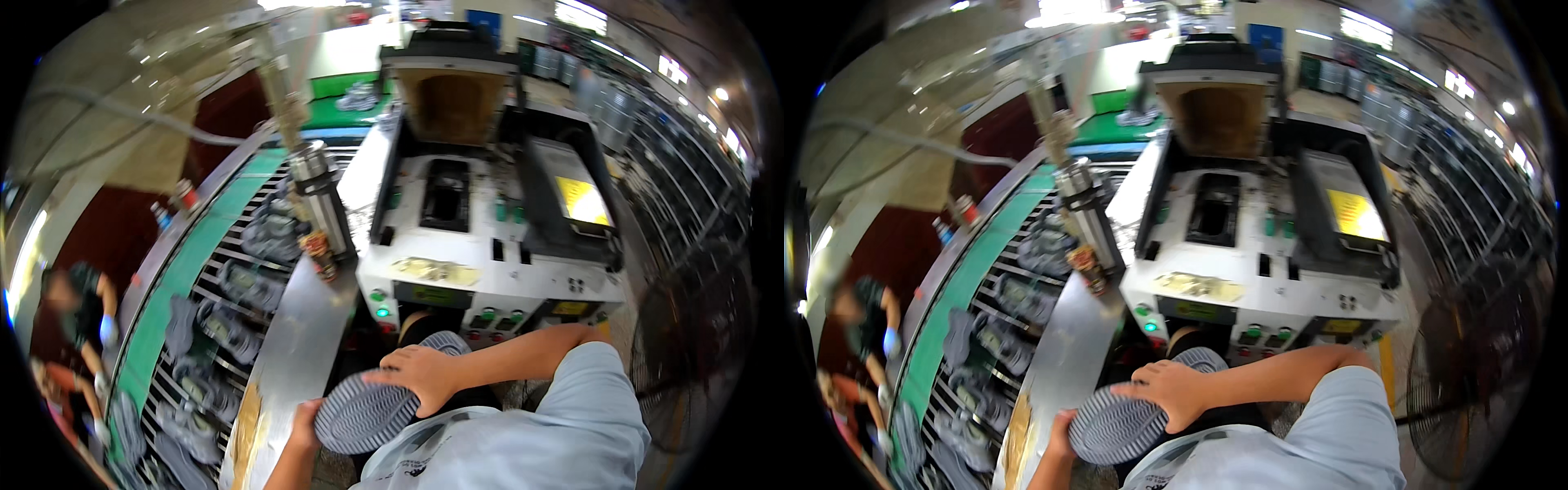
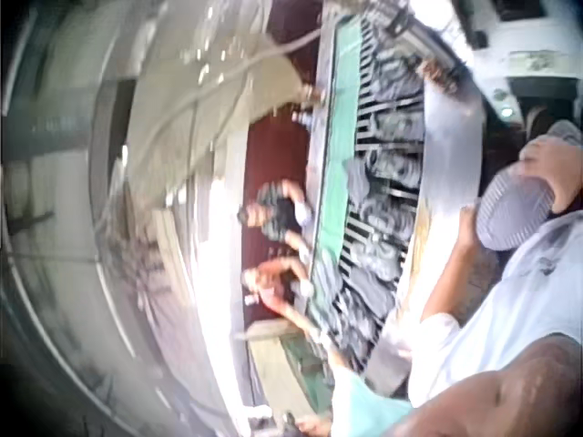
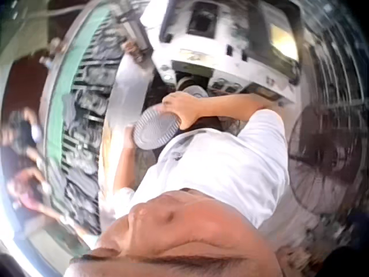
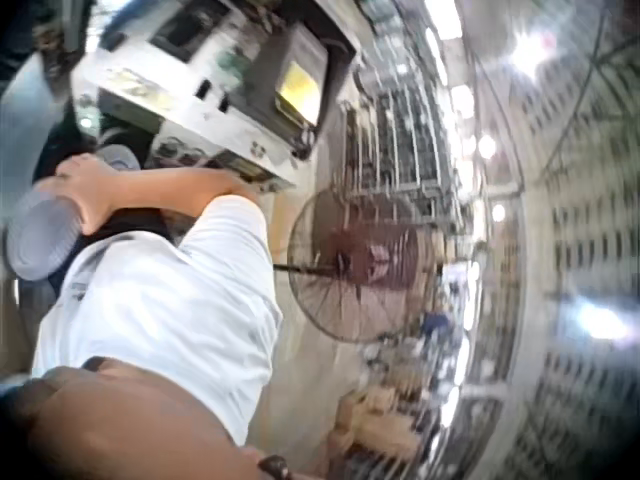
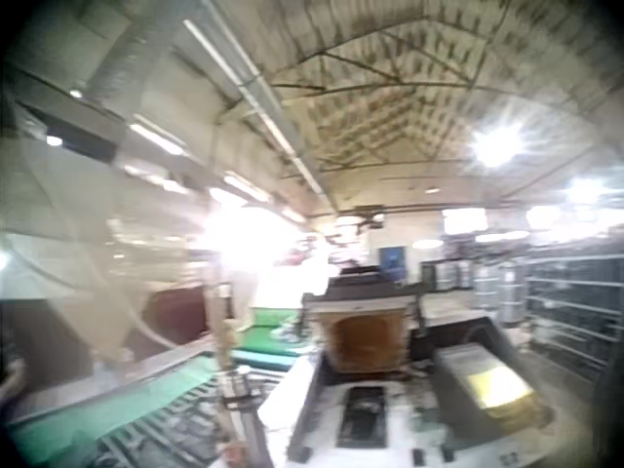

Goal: The person takes a shoe upper from a conveyor belt, places a sole onto the upper, inserts the assembly into a pressing machine, and presses buttons to activate the machine.

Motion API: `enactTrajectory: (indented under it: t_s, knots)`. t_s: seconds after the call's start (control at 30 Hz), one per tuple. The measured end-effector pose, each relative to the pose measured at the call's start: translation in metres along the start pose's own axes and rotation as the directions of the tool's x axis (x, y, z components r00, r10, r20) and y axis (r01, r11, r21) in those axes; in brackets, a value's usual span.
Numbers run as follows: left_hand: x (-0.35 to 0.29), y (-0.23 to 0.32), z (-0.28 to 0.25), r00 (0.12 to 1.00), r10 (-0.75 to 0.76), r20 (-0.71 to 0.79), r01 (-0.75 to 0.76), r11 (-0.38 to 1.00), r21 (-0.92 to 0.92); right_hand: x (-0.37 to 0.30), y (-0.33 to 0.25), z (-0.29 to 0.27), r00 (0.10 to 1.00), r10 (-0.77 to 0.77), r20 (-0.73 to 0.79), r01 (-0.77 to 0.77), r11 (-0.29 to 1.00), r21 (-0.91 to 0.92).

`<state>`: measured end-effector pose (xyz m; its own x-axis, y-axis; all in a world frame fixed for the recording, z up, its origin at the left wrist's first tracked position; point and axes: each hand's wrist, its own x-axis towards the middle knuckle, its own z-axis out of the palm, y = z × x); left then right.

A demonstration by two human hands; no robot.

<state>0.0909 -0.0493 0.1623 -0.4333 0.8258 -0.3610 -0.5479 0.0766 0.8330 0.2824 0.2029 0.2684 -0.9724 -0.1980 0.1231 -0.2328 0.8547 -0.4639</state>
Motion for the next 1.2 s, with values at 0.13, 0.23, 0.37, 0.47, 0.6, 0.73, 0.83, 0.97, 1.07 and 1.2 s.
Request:
enactTrajectory:
  t_s: [0.13, 0.23, 0.37, 0.47, 0.6, 0.73, 0.83, 0.97, 1.07, 1.2]
  knots:
    - [0.050, 0.012, -0.010, 0.934, 0.269, -0.235, -0.329, 0.902, -0.278, -0.056, 0.033, -0.007, 0.717, 0.559, -0.416, -0.235, 0.757, 0.610]
    - [0.084, -0.024, -0.050, 0.818, 0.307, -0.486, -0.412, 0.903, -0.123, -0.081, 0.085, -0.025, 0.370, 0.870, -0.325, -0.180, 0.411, 0.894]
    - [0.098, -0.069, -0.095, 0.667, 0.451, -0.593, -0.262, 0.887, 0.380, -0.085, 0.195, -0.100, 0.028, 0.909, -0.417, -0.066, 0.417, 0.906]
    - [0.107, -0.109, -0.135, 0.700, 0.439, -0.563, -0.147, 0.860, 0.489, -0.062, 0.257, -0.171, -0.175, 0.832, -0.526, -0.309, 0.461, 0.832]
    - [0.125, -0.160, -0.171, 0.651, 0.449, -0.612, -0.085, 0.844, 0.530, -0.017, 0.327, -0.231, -0.278, 0.801, -0.531, -0.686, 0.221, 0.693]
    - [0.122, -0.148, -0.138, 0.603, 0.470, -0.644, -0.044, 0.827, 0.561, 0.022, 0.364, -0.241, -0.344, 0.825, -0.449, -0.857, -0.081, 0.509]
    - [0.115, -0.118, -0.111, 0.618, 0.490, -0.615, 0.001, 0.782, 0.624, 0.015, 0.395, -0.230, -0.332, 0.875, -0.352, -0.882, -0.156, 0.444]
    - [0.097, -0.119, -0.111, 0.591, 0.455, -0.666, 0.011, 0.821, 0.571, 0.057, 0.401, -0.203, -0.356, 0.833, -0.424, -0.896, -0.176, 0.407]
    - [0.108, -0.129, -0.128, 0.651, 0.422, -0.631, -0.019, 0.840, 0.542, 0.037, 0.393, -0.200, -0.301, 0.874, -0.382, -0.920, -0.162, 0.356]
    - [0.128, -0.111, -0.113, 0.639, 0.336, -0.692, -0.050, 0.916, 0.398, 0.022, 0.375, -0.165, -0.227, 0.844, -0.485, -0.936, -0.052, 0.347]
